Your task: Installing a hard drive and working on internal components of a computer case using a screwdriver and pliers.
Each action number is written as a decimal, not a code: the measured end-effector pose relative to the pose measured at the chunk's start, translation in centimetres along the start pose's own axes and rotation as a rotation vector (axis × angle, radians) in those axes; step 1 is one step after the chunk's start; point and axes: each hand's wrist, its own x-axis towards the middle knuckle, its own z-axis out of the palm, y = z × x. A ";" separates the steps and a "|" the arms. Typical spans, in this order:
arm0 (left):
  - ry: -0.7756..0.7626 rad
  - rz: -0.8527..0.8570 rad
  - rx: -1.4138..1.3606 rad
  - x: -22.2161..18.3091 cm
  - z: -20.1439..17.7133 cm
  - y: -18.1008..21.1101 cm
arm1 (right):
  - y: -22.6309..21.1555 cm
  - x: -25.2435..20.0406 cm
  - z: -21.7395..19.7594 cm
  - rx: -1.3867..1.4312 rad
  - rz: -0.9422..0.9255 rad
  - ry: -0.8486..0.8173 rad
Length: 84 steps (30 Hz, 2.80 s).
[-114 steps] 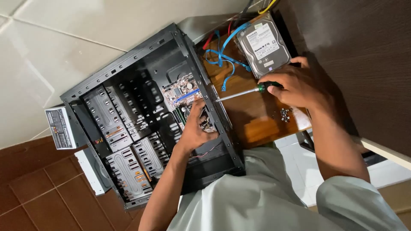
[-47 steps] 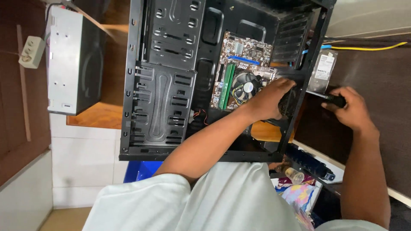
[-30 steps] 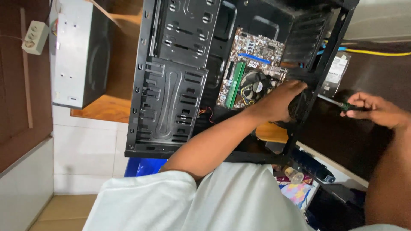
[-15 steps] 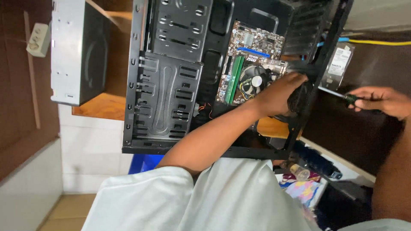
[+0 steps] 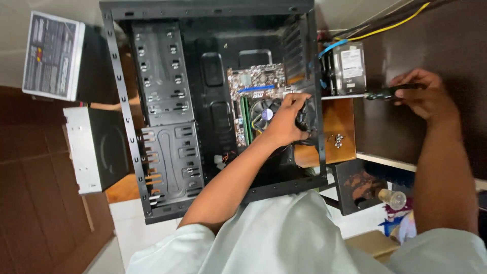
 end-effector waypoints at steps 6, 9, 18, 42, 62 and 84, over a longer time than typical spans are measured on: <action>-0.010 -0.022 0.067 0.2 -0.5 0.0 | 3.6 -1.0 -0.5 0.373 -0.002 -0.003; 0.028 -0.008 0.002 0.1 -0.5 0.1 | 4.4 -0.8 0.0 0.413 -0.106 -0.004; 0.007 -0.224 0.038 -1.4 0.1 5.0 | 4.5 0.4 4.2 0.544 -0.167 0.289; 0.229 -0.150 -0.350 -2.9 2.9 5.5 | 8.1 -0.1 6.5 0.770 -0.203 0.262; 0.121 -0.207 -0.145 -2.1 3.1 7.5 | 10.4 -2.3 7.5 0.808 -0.296 0.446; 0.085 -0.224 -0.174 -1.3 3.3 6.3 | 8.0 -2.5 10.2 1.001 -0.265 0.387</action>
